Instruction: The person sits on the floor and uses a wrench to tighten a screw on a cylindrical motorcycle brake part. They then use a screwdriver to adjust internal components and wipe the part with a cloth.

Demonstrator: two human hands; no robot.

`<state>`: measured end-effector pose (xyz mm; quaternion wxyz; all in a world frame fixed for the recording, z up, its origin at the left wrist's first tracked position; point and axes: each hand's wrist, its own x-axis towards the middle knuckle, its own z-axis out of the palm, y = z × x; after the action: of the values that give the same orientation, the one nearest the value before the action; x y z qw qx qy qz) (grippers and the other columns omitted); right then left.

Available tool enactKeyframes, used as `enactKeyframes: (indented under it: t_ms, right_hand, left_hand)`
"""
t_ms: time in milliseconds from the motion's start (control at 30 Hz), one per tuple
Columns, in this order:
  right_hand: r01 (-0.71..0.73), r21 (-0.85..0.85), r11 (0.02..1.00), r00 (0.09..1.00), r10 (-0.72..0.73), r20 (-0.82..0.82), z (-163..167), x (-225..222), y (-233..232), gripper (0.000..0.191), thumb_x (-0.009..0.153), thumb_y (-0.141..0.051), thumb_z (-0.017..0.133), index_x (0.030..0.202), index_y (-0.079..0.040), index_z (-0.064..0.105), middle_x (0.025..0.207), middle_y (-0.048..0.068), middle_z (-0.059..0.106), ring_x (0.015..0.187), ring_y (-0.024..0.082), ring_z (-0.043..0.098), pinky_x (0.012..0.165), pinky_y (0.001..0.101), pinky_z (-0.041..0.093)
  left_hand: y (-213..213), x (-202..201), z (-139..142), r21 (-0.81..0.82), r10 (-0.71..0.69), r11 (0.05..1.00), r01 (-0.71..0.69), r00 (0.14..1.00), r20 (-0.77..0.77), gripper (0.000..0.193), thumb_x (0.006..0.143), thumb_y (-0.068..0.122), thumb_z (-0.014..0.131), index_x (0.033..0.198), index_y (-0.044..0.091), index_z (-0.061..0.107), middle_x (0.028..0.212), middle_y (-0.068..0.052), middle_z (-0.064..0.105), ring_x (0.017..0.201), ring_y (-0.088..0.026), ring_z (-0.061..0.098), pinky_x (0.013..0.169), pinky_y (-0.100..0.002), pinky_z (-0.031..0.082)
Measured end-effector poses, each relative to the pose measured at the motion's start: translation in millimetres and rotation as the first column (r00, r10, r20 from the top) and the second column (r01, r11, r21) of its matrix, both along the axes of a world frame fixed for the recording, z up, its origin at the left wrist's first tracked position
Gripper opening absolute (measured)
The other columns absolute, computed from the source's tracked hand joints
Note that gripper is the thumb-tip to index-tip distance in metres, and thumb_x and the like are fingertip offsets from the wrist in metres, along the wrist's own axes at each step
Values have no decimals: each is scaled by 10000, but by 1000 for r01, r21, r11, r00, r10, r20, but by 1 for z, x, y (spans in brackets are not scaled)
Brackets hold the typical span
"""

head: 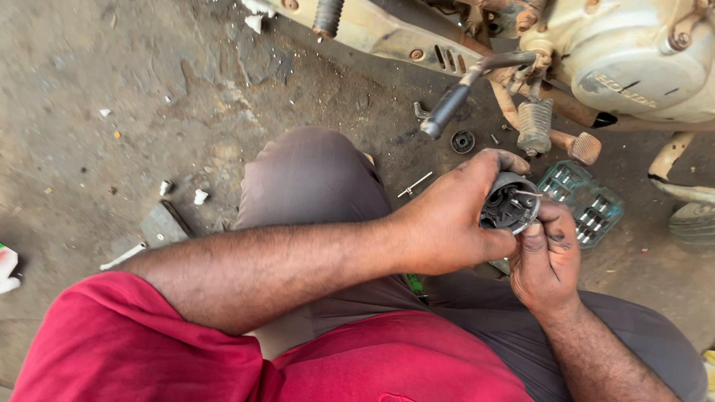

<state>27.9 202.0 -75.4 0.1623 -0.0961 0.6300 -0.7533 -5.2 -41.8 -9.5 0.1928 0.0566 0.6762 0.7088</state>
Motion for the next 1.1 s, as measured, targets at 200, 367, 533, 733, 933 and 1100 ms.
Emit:
enactKeyframes:
  t_ms: [200, 367, 533, 733, 933, 1100]
  right_hand:
    - [42, -108, 993, 980, -20, 197, -7, -4, -5, 168, 1164, -121, 466, 1292, -29, 521, 1218, 81, 600, 1136, 132, 621, 1008, 307, 531]
    - [48, -121, 992, 980, -23, 196, -4, -5, -14, 182, 1158, -129, 466, 1291, -26, 539, 1244, 75, 601, 1137, 141, 629, 1019, 318, 537]
    - [47, 14, 999, 994, -48, 102, 1, -1, -20, 183, 1166, -130, 476, 1296, -21, 545, 1246, 75, 600, 1151, 119, 605, 1030, 293, 511]
    - [33, -78, 996, 995, -25, 97, 5, -3, -17, 148, 1179, -108, 494, 1287, -27, 553, 1222, 73, 601, 1146, 107, 604, 1073, 281, 503]
    - [100, -129, 987, 971, -69, 230, 10, -6, -16, 198, 1145, -116, 486, 1288, -12, 575, 1212, 97, 635, 1132, 154, 635, 1007, 320, 524]
    - [119, -145, 982, 972, -86, 221, 13, -6, -18, 183, 1148, -113, 490, 1279, -11, 567, 1225, 96, 628, 1142, 151, 629, 1049, 327, 512]
  left_hand:
    - [-14, -1, -9, 45, -26, 998, 34, 986, -167, 713, 819, 152, 763, 1418, 18, 400, 1232, -187, 629, 1182, -264, 679, 990, -357, 576]
    - [-17, 2, -8, 57, -19, 998, 20, 1000, -6, 710, 783, 148, 743, 1398, 27, 408, 1203, -174, 660, 1128, -256, 718, 929, -356, 601]
    - [-14, 5, -8, -72, 46, 996, -61, 981, -187, 743, 778, 126, 797, 1397, 16, 400, 1259, -207, 609, 1192, -295, 653, 974, -385, 563]
    - [-15, 1, -12, 122, -50, 991, 50, 999, -1, 718, 807, 133, 741, 1415, 39, 369, 1220, -170, 655, 1136, -285, 717, 886, -395, 615]
    - [-16, 3, -15, 125, -34, 990, 59, 980, -197, 708, 853, 96, 716, 1453, 35, 346, 1281, -184, 622, 1246, -295, 662, 1015, -381, 574]
    - [-9, 4, -19, 132, -7, 991, 34, 980, -199, 705, 857, 96, 732, 1448, 28, 353, 1316, -178, 606, 1292, -277, 640, 1072, -365, 547]
